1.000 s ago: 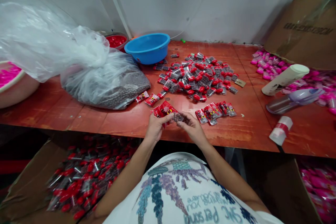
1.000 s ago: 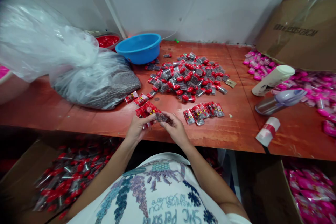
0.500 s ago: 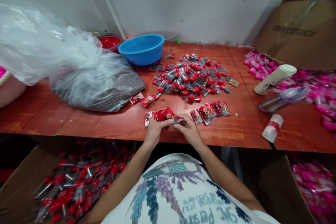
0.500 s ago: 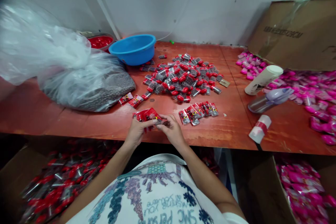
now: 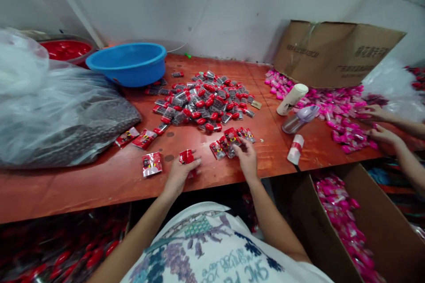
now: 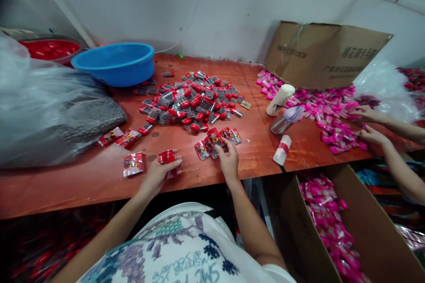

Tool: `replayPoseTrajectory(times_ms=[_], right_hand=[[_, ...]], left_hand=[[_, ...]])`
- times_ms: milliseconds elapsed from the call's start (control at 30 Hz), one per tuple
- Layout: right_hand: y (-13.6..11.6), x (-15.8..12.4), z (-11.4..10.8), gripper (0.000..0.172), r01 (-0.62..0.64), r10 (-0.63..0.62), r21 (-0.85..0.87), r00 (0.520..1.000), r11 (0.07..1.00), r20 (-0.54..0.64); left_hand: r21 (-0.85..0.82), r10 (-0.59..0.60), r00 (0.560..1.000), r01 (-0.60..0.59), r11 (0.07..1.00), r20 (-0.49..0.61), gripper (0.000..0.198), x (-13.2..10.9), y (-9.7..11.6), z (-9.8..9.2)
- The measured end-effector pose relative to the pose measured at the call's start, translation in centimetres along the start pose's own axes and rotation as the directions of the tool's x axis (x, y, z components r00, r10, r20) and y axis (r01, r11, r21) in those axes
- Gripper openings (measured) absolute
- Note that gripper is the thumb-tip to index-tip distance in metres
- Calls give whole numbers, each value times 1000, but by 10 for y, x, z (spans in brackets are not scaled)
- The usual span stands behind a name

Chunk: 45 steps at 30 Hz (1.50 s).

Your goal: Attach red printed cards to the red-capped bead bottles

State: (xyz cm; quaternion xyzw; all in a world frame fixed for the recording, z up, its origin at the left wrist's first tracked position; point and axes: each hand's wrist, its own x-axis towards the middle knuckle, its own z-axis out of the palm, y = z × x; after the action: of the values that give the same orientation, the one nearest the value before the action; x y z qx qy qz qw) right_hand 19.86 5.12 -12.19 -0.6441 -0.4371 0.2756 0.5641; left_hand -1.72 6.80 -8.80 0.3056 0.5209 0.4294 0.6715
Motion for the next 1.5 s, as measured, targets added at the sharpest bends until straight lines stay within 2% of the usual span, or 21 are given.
replayPoseTrajectory(times_ms=[67, 133, 200, 267, 333, 400, 467, 533, 600, 767, 867, 967, 1067, 1133, 1200, 1233, 1267, 1333, 1400, 1467, 1500], right_hand=[[8, 18, -20, 59, 77, -89, -258, 995, 963, -35], [11, 35, -33, 80, 143, -155, -466, 988, 873, 13], [10, 51, -37, 97, 181, -137, -587, 983, 789, 120], [5, 63, -36, 101, 212, -35, -649, 961, 730, 274], [0, 71, -33, 102, 255, 70, -681, 909, 686, 411], [-4, 74, -33, 100, 319, 125, -686, 849, 654, 513], [-5, 73, -36, 95, 382, 117, -668, 809, 639, 575], [-6, 69, -45, 92, 416, 91, -652, 797, 633, 597], [-5, 61, -60, 92, 432, 70, -639, 793, 636, 605], [3, 11, -120, 84, 442, 28, -604, 792, 663, 610], [13, -31, -157, 81, 414, -1, -627, 835, 660, 551], [33, -72, -180, 76, 379, -43, -647, 880, 661, 472], [68, -108, -185, 68, 324, -89, -614, 920, 720, 381], [95, -127, -183, 60, 229, -81, -551, 957, 802, 280], [121, -141, -182, 45, 82, -48, -461, 995, 883, 86], [131, -146, -182, 39, -7, -16, -399, 998, 917, -53], [140, -150, -183, 34, -93, 28, -325, 980, 941, -199], [149, -154, -183, 30, -219, 129, -173, 898, 960, -421], [147, -152, -179, 28, -259, 187, -71, 837, 963, -514], [136, -145, -169, 25, -234, 178, -41, 832, 971, -526], [127, -140, -160, 21, -202, 154, -35, 839, 979, -522]], left_hand=[[40, -44, 999, 45, 998, -12, 68, 5, -5, 6], [127, -69, 997, 65, 990, 28, 84, 10, -9, 15], [260, -44, 994, 16, 966, 104, 97, 17, -11, 26], [446, 22, 985, -98, 890, 173, 106, 27, -11, 39], [656, 95, 972, -217, 723, 216, 110, 38, -9, 51], [807, 127, 961, -276, 522, 246, 113, 49, -9, 61], [877, 118, 952, -305, 371, 281, 108, 58, -11, 69], [898, 115, 936, -351, 266, 332, 99, 60, -16, 75], [886, 102, 914, -405, 224, 392, 92, 55, -25, 78], [807, 14, 839, -527, 266, 544, 88, 12, -58, 92], [750, -43, 770, -605, 266, 637, 86, -22, -82, 107], [673, -144, 660, -702, 231, 737, 84, -45, -108, 123], [611, -261, 559, -767, 199, 787, 89, -49, -136, 132], [589, -294, 523, -780, 214, 800, 88, -43, -150, 136], [581, -303, 506, -770, 264, 808, 81, -36, -156, 139], [579, -301, 500, -754, 309, 812, 77, -34, -154, 140], [572, -291, 494, -731, 371, 819, 73, -34, -147, 140], [533, -253, 476, -662, 528, 842, 65, -40, -121, 138], [450, -189, 454, -583, 676, 871, 57, -53, -81, 131], [325, -40, 446, -583, 745, 894, 50, -70, -36, 117], [245, 79, 452, -613, 751, 888, 49, -77, -15, 108]])
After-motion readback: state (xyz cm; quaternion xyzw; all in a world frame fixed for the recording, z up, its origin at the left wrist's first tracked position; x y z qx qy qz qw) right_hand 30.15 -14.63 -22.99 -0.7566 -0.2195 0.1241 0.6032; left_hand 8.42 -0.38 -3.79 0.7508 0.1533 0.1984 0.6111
